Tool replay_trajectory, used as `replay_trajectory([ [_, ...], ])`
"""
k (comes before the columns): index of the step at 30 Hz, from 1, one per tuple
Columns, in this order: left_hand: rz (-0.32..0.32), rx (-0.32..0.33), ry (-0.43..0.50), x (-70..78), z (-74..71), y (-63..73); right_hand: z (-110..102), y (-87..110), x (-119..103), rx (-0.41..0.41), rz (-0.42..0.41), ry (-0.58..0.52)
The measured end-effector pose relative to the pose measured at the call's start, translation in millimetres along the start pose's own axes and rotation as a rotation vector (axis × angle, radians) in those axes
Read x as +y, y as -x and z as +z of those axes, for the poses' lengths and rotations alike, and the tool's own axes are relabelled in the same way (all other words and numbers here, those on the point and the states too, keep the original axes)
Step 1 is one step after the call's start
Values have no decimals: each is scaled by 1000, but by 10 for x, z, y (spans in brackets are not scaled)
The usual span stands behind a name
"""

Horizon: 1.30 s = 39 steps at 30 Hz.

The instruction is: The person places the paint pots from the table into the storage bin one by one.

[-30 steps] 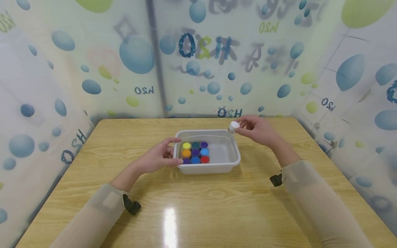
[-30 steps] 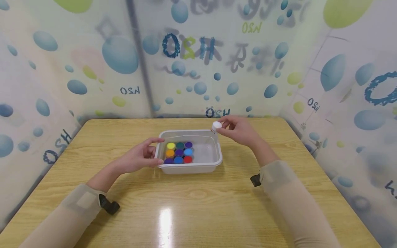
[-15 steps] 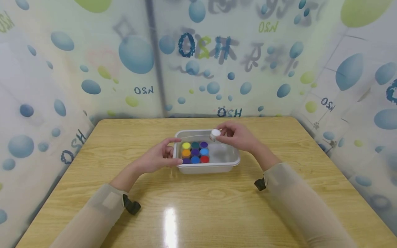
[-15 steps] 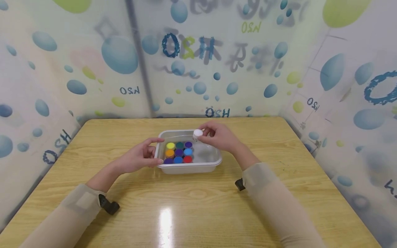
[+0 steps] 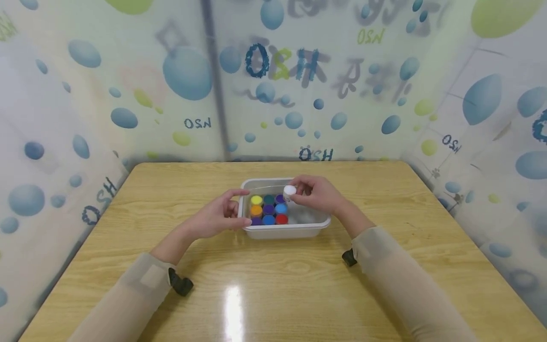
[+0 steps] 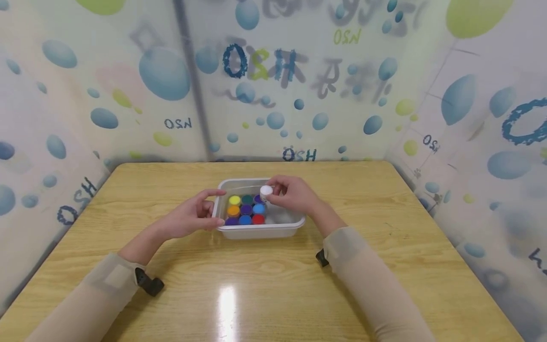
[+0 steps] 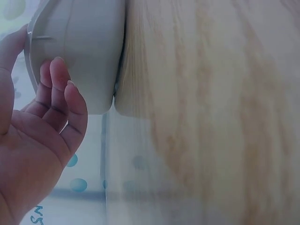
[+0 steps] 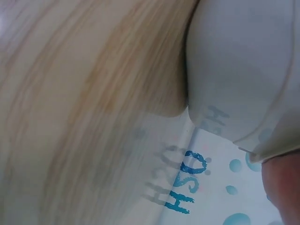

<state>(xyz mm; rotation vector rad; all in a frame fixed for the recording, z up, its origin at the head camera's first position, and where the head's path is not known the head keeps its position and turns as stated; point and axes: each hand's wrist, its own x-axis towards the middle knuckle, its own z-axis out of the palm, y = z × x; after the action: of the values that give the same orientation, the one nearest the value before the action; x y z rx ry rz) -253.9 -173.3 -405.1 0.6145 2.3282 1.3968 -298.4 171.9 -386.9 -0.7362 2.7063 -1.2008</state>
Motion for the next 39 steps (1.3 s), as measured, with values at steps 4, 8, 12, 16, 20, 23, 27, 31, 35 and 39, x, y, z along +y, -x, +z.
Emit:
replay_trajectory([
  [4,1,7,-5,3,-11,7,11,-11,-21,-21,22,62],
  [8,3,10,-2,20,-18,12,16,-24,-34,-39,47,134],
  [12,6,10,4,42,-15,21,18,-33,-40,-60,57,189],
  [16,9,8,5,51,-10,28,22,-46,-62,-91,67,250],
  [20,3,2,13,33,-5,21,41,-60,-86,-123,96,337],
  [23,2,1,12,28,-5,13,64,-80,-93,-143,119,410],
  [27,8,8,2,42,-8,1,70,-103,-110,-151,134,480],
  [31,1,9,-2,41,0,-8,67,-103,-112,-169,129,518],
  [35,-8,4,1,29,12,-1,78,-96,-114,-193,113,557],
  [39,4,6,5,22,15,8,87,-97,-135,-191,117,575],
])
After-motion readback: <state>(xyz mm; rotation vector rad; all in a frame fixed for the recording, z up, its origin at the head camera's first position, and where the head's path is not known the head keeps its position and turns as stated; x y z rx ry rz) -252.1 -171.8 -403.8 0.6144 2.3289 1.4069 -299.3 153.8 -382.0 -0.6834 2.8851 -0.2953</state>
